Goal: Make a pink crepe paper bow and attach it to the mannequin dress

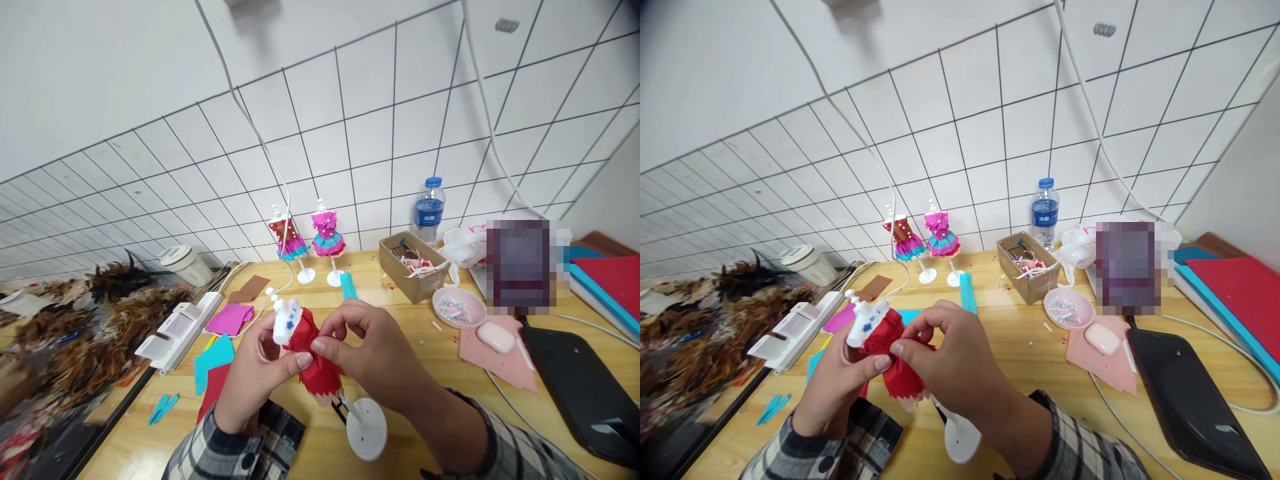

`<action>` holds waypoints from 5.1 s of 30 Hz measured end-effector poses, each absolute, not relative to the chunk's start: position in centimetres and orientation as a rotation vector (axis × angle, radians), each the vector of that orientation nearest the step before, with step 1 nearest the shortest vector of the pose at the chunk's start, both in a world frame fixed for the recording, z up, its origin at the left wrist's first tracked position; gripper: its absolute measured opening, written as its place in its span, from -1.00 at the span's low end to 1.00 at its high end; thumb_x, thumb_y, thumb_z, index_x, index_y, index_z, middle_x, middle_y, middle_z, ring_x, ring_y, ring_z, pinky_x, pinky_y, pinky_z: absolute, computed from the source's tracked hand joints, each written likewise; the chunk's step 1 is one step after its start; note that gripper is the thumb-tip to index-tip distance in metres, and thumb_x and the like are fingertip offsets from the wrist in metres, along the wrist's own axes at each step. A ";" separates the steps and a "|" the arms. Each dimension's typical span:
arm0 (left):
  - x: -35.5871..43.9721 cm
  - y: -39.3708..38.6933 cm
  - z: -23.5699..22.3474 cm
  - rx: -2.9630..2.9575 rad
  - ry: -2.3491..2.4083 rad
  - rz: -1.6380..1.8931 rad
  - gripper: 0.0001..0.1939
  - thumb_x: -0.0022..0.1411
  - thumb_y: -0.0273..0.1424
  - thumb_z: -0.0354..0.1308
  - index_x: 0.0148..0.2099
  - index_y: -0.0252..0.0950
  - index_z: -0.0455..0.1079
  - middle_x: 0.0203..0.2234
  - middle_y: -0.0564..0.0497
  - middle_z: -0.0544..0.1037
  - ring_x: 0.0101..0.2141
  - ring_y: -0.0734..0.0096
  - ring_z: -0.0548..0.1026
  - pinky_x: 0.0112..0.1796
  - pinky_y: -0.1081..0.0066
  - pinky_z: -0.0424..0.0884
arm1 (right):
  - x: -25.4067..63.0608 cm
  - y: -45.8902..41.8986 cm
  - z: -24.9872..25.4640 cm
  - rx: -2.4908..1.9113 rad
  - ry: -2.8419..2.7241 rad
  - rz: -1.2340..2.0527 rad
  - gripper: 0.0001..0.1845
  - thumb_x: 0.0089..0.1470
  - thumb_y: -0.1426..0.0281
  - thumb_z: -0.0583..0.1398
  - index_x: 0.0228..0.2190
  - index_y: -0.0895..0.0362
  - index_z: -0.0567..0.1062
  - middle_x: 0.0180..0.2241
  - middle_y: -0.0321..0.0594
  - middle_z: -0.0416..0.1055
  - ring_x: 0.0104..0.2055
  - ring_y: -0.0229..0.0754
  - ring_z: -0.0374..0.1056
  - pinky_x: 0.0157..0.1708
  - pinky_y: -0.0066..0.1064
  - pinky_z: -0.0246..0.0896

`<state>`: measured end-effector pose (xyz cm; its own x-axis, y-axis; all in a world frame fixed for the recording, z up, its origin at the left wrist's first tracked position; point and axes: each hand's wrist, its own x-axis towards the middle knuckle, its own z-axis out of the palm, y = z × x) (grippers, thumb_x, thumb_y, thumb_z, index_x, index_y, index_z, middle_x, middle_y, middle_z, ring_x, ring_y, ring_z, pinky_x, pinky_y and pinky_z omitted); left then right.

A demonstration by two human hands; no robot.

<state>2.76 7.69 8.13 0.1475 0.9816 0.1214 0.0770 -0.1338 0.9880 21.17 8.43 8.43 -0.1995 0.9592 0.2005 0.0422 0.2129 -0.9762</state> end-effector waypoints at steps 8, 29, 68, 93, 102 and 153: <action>2.2 8.1 9.1 1.340 0.869 0.812 -0.66 -0.13 -0.31 0.45 -0.29 -0.35 0.49 -0.47 0.03 0.52 -0.42 0.42 0.43 -0.37 0.51 0.37 | 22.3 8.8 8.4 -0.965 -1.562 1.413 -0.21 -0.32 0.32 0.44 0.02 0.02 0.36 0.00 -0.18 0.38 0.01 -0.05 0.29 -0.08 -0.22 0.25; 2.5 10.3 4.3 1.051 0.856 0.676 -0.51 -0.05 -0.21 0.42 -0.08 -0.35 0.54 -0.22 -0.14 0.64 -0.17 0.15 0.56 -0.04 0.24 0.35 | 20.5 11.3 4.2 -0.747 -0.930 2.007 -0.09 -0.38 0.54 0.41 0.09 0.09 0.30 -0.27 -0.30 0.49 -0.22 -0.21 0.42 -0.16 -0.39 0.28; -9.0 6.9 -0.7 1.898 1.934 0.632 -0.75 0.11 -0.26 0.22 -0.17 -0.21 0.59 -0.21 -0.13 0.58 -0.11 0.05 0.43 0.01 0.15 0.23 | 14.4 15.1 -4.4 -1.377 -1.785 1.635 -0.51 -0.31 0.13 0.43 -0.39 0.16 0.45 -0.56 -0.38 0.34 -0.52 -0.29 0.26 -0.55 -0.48 0.06; -5.3 6.2 2.0 1.578 1.611 1.288 -0.78 0.29 -0.20 0.03 -0.20 -0.26 0.28 -0.29 -0.11 0.63 -0.20 0.24 0.58 -0.12 0.29 0.42 | 15.6 10.7 2.3 -1.103 -1.812 0.680 -0.75 0.07 0.38 0.20 -0.16 0.10 0.43 -0.33 -0.28 0.43 -0.38 -0.23 0.31 -0.37 -0.40 0.17; -2.5 2.9 3.6 1.543 1.481 1.391 -0.86 0.27 -0.29 0.15 -0.20 -0.26 0.36 -0.31 -0.01 0.58 -0.28 0.37 0.54 -0.19 0.41 0.41 | 14.8 6.8 5.6 -0.809 -1.843 0.532 -0.76 0.13 0.39 0.20 -0.13 0.08 0.35 -0.20 -0.21 0.47 -0.22 -0.16 0.36 -0.30 -0.35 0.28; -3.6 0.8 7.7 2.613 1.609 0.787 -0.79 0.26 -0.46 0.07 -0.12 -0.12 0.46 -0.32 0.05 0.62 -0.22 0.26 0.52 0.15 0.03 -0.10 | 14.4 5.4 5.8 -0.748 -1.897 0.732 -0.80 0.01 0.52 0.27 -0.32 0.06 0.39 -0.36 -0.33 0.46 -0.29 -0.23 0.40 -0.33 -0.42 0.26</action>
